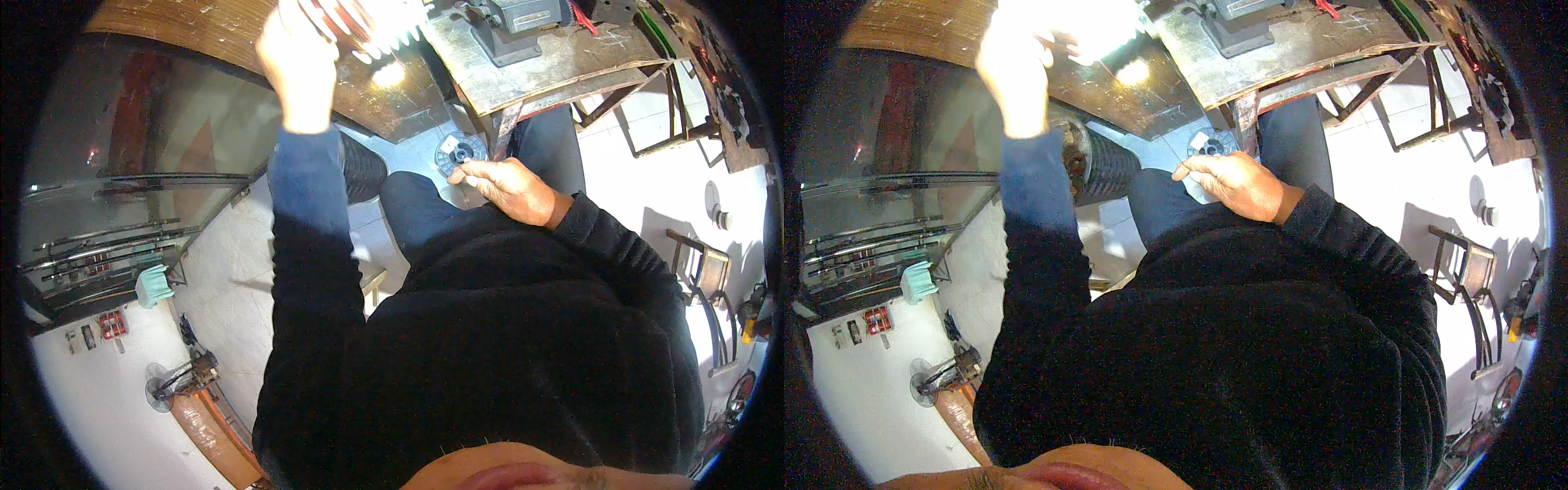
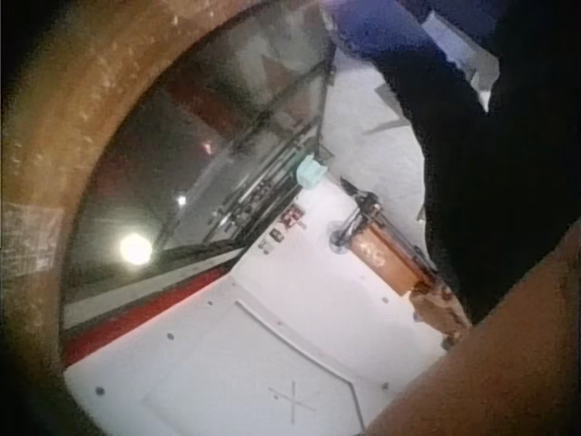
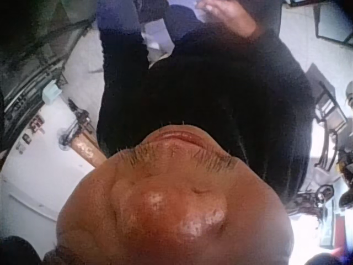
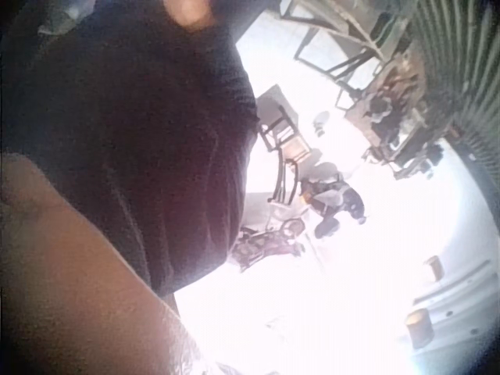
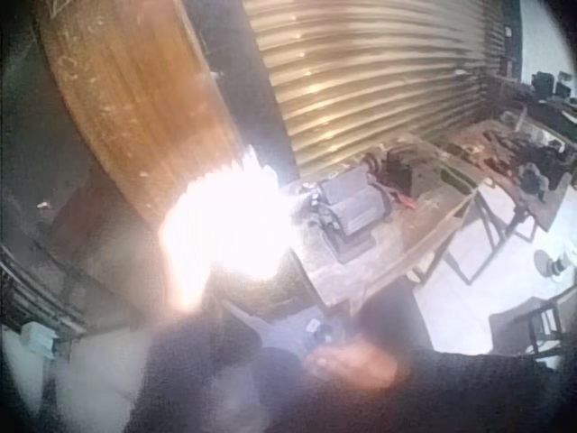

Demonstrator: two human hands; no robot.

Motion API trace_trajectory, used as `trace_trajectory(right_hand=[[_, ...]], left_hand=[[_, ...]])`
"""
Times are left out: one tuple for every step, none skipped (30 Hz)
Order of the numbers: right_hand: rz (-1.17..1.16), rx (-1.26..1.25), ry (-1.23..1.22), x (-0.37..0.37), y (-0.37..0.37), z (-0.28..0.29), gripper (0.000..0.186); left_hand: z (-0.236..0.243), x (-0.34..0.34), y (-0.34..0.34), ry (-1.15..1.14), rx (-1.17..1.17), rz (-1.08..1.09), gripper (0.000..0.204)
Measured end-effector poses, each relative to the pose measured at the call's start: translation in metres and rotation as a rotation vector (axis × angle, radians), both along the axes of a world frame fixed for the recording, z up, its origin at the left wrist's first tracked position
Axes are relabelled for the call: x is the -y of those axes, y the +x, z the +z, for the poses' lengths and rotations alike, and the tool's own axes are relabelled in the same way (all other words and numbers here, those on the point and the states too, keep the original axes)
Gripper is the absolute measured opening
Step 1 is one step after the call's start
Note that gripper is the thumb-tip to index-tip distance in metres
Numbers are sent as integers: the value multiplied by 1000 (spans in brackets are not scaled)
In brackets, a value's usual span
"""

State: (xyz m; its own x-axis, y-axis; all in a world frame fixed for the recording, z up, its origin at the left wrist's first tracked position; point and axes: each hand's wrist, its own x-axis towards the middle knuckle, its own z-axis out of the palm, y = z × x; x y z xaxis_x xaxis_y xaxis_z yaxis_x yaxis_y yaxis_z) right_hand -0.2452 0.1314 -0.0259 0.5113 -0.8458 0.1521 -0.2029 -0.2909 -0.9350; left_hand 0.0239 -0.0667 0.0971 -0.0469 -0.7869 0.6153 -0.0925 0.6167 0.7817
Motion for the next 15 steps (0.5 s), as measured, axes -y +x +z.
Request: trace_trajectory(right_hand=[[-5,-12,-1,0,0,1,23],[-2,-29,41,-1,0,2,23],[2,-49,97,-1,-1,4,23],[2,-47,130,-1,-2,6,23],[7,-54,120,0,-3,7,23],[5,-37,86,0,-2,8,23],[3,-18,57,1,-2,9,23],[5,-13,70,2,-2,10,23],[9,-9,84,3,-2,10,23],[15,-17,108,3,-3,10,23],[20,-29,115,3,-2,9,23],[30,-52,127,3,-2,8,23],[37,-37,86,3,-2,7,23],[43,-35,92,4,-1,5,23],[42,4,56,4,0,4,23]], left_hand=[[1,18,1,14,139,97,26],[-3,34,-1,-35,266,148,29],[-9,43,-4,-84,425,215,32],[-25,41,-10,124,165,116,30],[-36,37,-17,386,-245,35,28],[-53,21,-26,452,-339,58,24],[-67,-1,-32,496,-279,101,20],[-78,-26,-38,484,-131,179,17],[-85,-50,-40,371,91,270,13],[-85,-69,-39,249,144,292,11],[-80,-79,-36,121,132,235,10],[-70,-83,-28,68,6,119,9],[-57,-76,-21,-26,57,117,9],[-44,-62,-15,-51,78,144,11],[-32,-42,-11,-4,-22,67,13]])
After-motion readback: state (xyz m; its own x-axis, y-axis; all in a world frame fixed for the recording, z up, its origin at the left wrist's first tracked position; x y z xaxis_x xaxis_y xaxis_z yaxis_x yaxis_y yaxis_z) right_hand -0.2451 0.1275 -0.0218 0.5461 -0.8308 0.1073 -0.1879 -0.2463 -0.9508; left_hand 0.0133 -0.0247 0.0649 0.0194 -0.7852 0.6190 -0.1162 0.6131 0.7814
